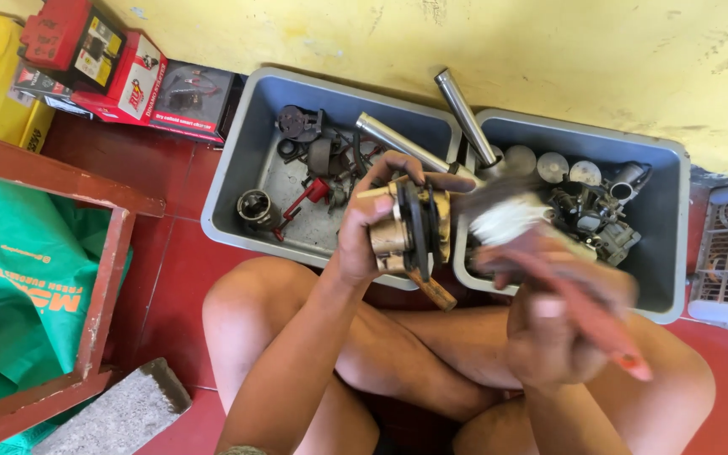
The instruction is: Disassembling a motorcycle brake caliper using pliers, a hammer, and a screwdriver while sitting on the floor.
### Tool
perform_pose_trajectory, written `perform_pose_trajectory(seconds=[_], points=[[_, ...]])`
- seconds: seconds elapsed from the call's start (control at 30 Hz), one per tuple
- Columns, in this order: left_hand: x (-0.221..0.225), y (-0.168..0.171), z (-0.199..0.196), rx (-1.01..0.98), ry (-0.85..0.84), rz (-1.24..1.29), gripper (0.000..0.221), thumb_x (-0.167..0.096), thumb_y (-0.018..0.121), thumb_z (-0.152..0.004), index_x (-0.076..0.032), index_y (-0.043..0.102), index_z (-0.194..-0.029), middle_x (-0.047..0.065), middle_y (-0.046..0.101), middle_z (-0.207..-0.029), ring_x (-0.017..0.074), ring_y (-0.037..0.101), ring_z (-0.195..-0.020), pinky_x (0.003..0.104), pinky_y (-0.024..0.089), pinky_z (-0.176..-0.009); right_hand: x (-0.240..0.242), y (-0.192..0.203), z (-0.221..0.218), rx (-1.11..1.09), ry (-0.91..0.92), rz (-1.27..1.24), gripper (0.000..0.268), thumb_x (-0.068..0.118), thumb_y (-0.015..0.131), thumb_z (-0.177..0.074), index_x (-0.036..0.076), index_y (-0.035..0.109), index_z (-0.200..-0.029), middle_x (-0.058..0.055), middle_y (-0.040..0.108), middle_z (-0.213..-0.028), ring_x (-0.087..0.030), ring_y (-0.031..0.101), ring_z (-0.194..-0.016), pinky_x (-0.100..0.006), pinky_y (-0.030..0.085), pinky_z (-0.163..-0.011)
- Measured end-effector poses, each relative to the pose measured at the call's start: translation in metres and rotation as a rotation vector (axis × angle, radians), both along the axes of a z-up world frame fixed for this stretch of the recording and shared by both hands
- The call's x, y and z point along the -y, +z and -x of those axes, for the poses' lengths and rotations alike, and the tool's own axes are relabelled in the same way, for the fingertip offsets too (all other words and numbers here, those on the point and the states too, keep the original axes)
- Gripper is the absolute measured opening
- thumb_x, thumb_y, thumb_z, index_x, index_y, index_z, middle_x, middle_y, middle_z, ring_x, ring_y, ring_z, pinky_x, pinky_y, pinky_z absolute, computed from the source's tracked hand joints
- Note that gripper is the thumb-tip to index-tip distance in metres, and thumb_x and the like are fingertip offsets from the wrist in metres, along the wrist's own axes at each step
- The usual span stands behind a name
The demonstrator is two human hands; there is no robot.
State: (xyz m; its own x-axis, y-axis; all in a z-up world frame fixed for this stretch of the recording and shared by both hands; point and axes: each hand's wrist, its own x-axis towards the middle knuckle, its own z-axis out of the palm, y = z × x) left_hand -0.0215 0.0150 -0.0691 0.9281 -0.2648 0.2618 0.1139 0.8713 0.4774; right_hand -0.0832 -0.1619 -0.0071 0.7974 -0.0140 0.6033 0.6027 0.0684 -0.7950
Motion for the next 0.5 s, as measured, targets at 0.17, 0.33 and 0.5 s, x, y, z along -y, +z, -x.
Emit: perform_pose_trajectory(seconds=[0.17,0.33,0.5], points=[[-0.007,-0.004,0.000,0.037,-0.040,0.062,0.031,-0.025,0.065,-0.090,-0.008,0.054,-0.114,0.035,0.062,-0.132,0.0471,0.064,-0.120,0.051,0.050,-0.105,0.027,0.000,0.001,-0.058,-0.024,0.407,0.018,-0.001,0.061,-0.084,-0.003,0.069,-0.101,-0.014,0.070,-0.099,-0.018,0.066,-0.076,-0.025,0.054,-0.072],[-0.012,-0.015,-0.001,-0.005,0.035,0.161,0.031,-0.026,0.058,-0.095,-0.005,0.056,-0.117,0.035,0.063,-0.134,0.0339,0.069,-0.109,0.040,0.056,-0.088,0.020,-0.013,-0.024,-0.155,0.001,0.177,0.021,0.010,0.051,-0.103,0.002,0.055,-0.122,-0.015,0.068,-0.097,-0.016,0.065,-0.075,-0.024,0.053,-0.068],[-0.032,-0.001,-0.002,-0.252,0.202,0.437,0.041,-0.039,0.052,-0.099,-0.008,0.070,-0.118,0.016,0.067,-0.127,0.0363,0.065,-0.117,0.050,0.055,-0.103,0.017,-0.027,-0.062,-0.250,-0.114,0.755,0.022,-0.003,0.064,-0.094,-0.003,0.066,-0.115,-0.013,0.067,-0.097,-0.023,0.061,-0.078,-0.033,0.049,-0.071]])
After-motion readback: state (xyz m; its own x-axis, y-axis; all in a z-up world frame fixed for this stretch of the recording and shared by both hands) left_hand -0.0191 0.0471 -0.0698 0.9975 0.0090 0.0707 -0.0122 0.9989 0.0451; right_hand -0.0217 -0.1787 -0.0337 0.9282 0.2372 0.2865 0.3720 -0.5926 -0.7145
